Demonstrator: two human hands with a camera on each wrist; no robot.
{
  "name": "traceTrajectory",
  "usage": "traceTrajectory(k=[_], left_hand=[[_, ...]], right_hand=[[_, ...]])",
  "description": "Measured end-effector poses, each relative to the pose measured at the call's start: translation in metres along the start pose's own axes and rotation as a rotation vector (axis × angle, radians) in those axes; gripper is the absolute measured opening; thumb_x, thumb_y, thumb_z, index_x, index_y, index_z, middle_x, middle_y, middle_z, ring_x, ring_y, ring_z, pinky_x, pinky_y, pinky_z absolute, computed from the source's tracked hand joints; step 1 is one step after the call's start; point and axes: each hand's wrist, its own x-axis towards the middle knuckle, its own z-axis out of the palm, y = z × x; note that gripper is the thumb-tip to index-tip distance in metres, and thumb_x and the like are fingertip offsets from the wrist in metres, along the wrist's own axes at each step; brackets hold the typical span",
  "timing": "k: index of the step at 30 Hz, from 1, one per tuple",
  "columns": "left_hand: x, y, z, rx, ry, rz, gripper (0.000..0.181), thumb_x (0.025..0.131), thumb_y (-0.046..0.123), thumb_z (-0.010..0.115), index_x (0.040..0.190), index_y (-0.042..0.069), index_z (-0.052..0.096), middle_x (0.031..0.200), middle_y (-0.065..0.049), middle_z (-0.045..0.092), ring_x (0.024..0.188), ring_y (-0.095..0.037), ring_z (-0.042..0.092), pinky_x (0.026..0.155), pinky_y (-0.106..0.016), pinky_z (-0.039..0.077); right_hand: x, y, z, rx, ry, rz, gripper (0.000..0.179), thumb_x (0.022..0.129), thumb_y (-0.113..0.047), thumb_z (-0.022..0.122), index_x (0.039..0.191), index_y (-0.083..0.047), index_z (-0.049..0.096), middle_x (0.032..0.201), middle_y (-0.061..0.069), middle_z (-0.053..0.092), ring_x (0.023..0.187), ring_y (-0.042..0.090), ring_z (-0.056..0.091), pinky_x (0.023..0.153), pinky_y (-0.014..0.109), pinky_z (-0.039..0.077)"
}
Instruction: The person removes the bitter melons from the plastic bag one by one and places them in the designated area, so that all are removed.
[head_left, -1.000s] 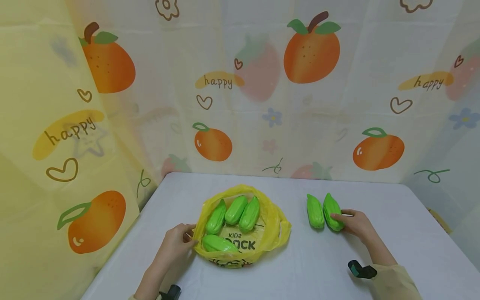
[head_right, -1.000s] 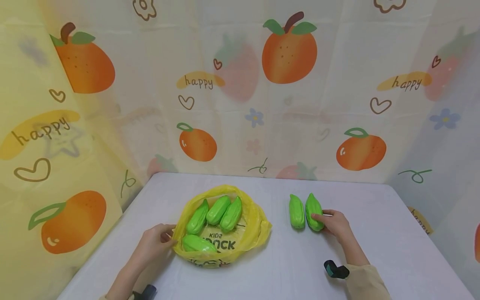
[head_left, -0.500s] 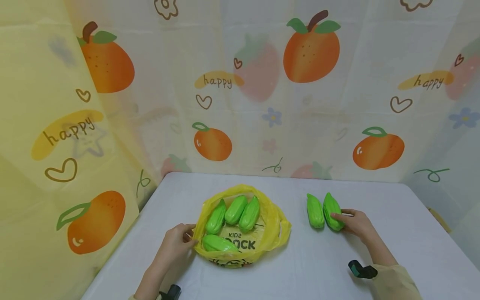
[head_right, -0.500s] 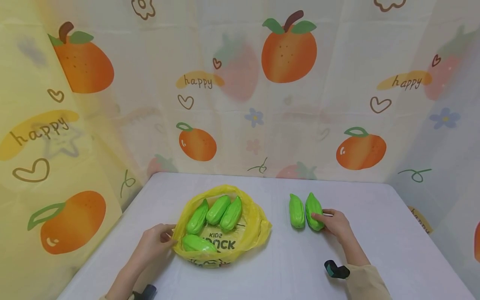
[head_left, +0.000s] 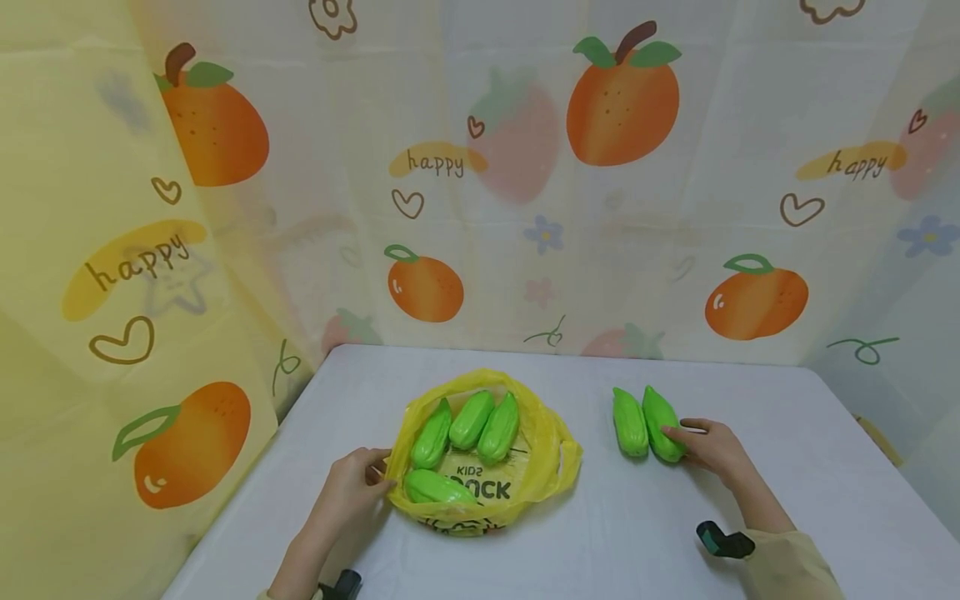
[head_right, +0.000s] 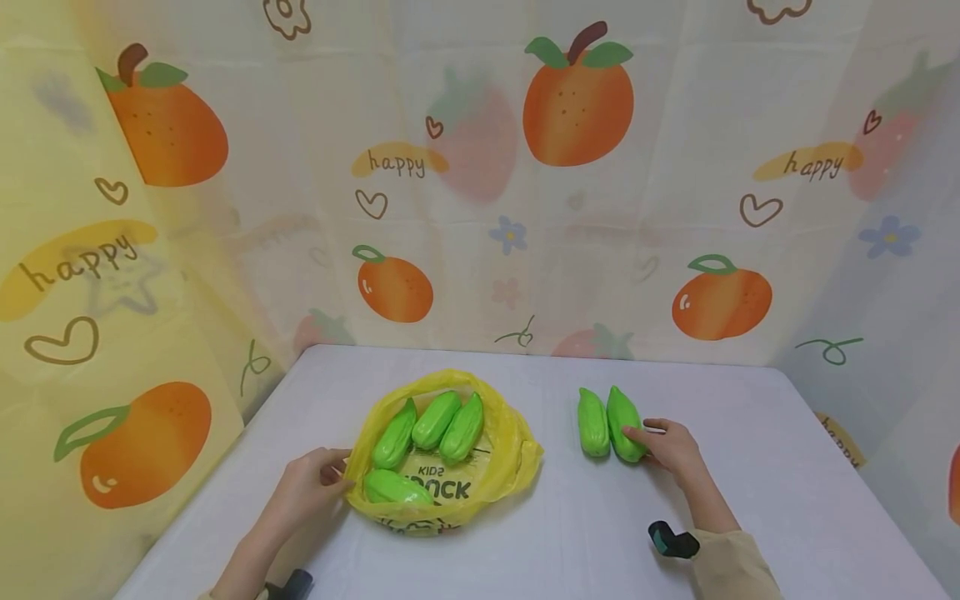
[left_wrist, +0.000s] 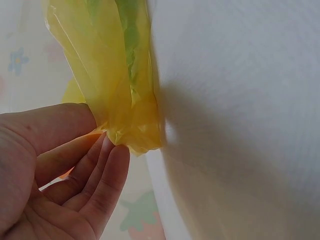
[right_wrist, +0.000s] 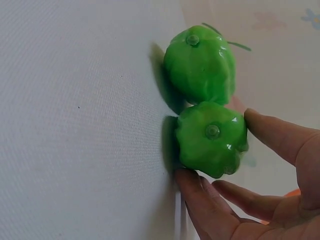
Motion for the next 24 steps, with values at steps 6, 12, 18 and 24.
traceTrajectory(k=[6,12,18,24], left_hand=[[0.000,0.001,-0.001,-0.001,-0.001,-0.004,0.042,0.072,0.004,0.078,0.112,0.002,0.068,0.082,-0.002,0.064,0.071,-0.010,0.057,0.062,-0.023,0.049],[0.000,0.001,-0.001,-0.006,0.003,-0.004,0.042,0.071,0.004,0.079,0.112,0.002,0.068,0.082,-0.003,0.064,0.071,-0.010,0.058,0.062,-0.023,0.049],[-0.001,0.000,-0.001,-0.012,0.001,-0.010,0.042,0.072,0.004,0.078,0.112,0.002,0.068,0.082,-0.002,0.065,0.071,-0.010,0.058,0.062,-0.023,0.049],[-0.001,0.001,-0.001,-0.013,0.002,-0.010,0.042,0.072,0.004,0.079,0.112,0.002,0.068,0.082,-0.002,0.064,0.072,-0.010,0.058,0.062,-0.023,0.049]], right_hand=[[0.000,0.001,-0.001,-0.005,0.003,0.000,0.086,0.088,-0.047,0.060,0.138,0.016,0.031,0.139,0.040,0.032,0.120,0.042,0.050,0.089,0.037,0.052],[-0.002,0.001,-0.006,-0.014,0.024,-0.029,0.083,0.089,-0.046,0.060,0.137,0.017,0.033,0.136,0.040,0.037,0.108,0.034,0.061,0.085,0.035,0.054],[-0.006,0.000,-0.015,-0.061,0.048,-0.042,0.085,0.090,-0.051,0.055,0.138,0.015,0.032,0.135,0.039,0.040,0.106,0.034,0.063,0.083,0.034,0.055],[-0.015,-0.009,-0.021,-0.090,0.093,-0.060,0.086,0.090,-0.056,0.052,0.140,0.012,0.033,0.137,0.036,0.040,0.114,0.039,0.057,0.090,0.042,0.052]])
